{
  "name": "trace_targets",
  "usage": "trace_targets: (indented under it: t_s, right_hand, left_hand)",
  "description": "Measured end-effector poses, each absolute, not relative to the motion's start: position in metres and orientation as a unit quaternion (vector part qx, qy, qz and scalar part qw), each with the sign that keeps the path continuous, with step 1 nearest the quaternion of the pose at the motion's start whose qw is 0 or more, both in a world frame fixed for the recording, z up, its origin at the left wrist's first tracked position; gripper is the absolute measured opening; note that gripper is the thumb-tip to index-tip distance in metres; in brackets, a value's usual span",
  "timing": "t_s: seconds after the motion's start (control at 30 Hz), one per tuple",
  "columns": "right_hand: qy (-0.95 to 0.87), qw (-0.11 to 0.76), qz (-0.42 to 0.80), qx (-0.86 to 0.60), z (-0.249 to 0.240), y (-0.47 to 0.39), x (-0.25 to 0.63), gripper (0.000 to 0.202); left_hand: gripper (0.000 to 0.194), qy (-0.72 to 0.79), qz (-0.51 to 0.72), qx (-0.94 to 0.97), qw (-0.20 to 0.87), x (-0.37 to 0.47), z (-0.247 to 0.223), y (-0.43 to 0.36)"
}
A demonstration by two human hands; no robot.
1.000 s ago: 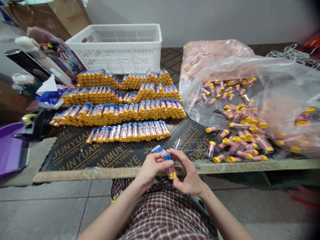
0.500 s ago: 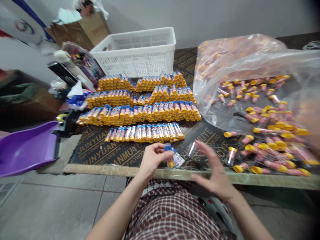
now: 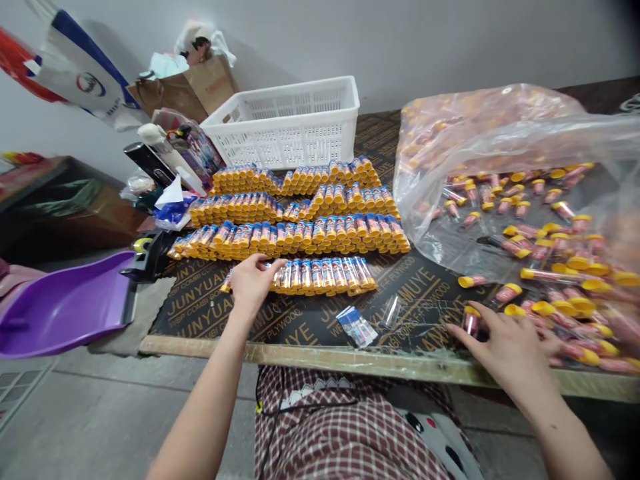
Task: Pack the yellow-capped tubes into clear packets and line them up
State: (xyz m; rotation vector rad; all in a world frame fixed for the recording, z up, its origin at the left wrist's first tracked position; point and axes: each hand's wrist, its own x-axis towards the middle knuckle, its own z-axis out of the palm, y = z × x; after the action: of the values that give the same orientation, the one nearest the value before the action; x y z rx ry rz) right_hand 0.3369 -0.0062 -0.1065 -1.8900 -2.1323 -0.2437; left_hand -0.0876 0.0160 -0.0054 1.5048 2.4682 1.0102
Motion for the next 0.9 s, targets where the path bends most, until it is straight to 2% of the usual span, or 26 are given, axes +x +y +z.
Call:
trace_targets:
  t_s: [0.1, 0.17, 0.23, 0.3, 0.4, 0.6, 0.73, 0.9]
  right_hand:
    - [-0.731, 0.12, -0.062, -0.669, -0.104, -0.007, 0.327, 0.042]
    - [-0.726, 0.137, -0.036, -0.673, -0.103, -0.007, 0.322, 0.041]
    - [-0.727, 0.184, 0.026, -0.661, -0.101, -0.007, 0.315, 0.045]
    - [-0.721, 0.249, 0.114, -0.637, -0.097, -0.009, 0.307, 0.048]
    - [-0.702, 0.313, 0.212, -0.603, -0.087, -0.013, 0.295, 0.042]
    - [-0.706, 0.329, 0.216, -0.589, -0.068, -0.014, 0.287, 0.014]
    - [-0.72, 0.314, 0.24, -0.57, -0.071, -0.009, 0.286, 0.017]
    - [-0.7, 0.335, 0.24, -0.583, -0.082, -0.005, 0.275, 0.028]
  left_hand:
    - [0.028, 0.764, 0.396, 0.508, 0.036, -0.056, -0.008, -0.001]
    - [0.023, 0.732, 0.4, 0.533, 0.142, -0.03, -0.018, -0.014]
    - [0.018, 0.699, 0.353, 0.568, 0.253, -0.005, -0.034, -0.024]
    - [0.014, 0.693, 0.286, 0.598, 0.283, 0.013, -0.05, -0.03]
    - [0.011, 0.708, 0.209, 0.621, 0.263, 0.024, -0.065, -0.032]
    - [0.012, 0.71, 0.17, 0.633, 0.259, 0.021, -0.063, -0.03]
    - [0.013, 0.704, 0.153, 0.649, 0.244, 0.022, -0.061, -0.034]
    - [0.011, 0.704, 0.173, 0.648, 0.231, 0.022, -0.061, -0.038]
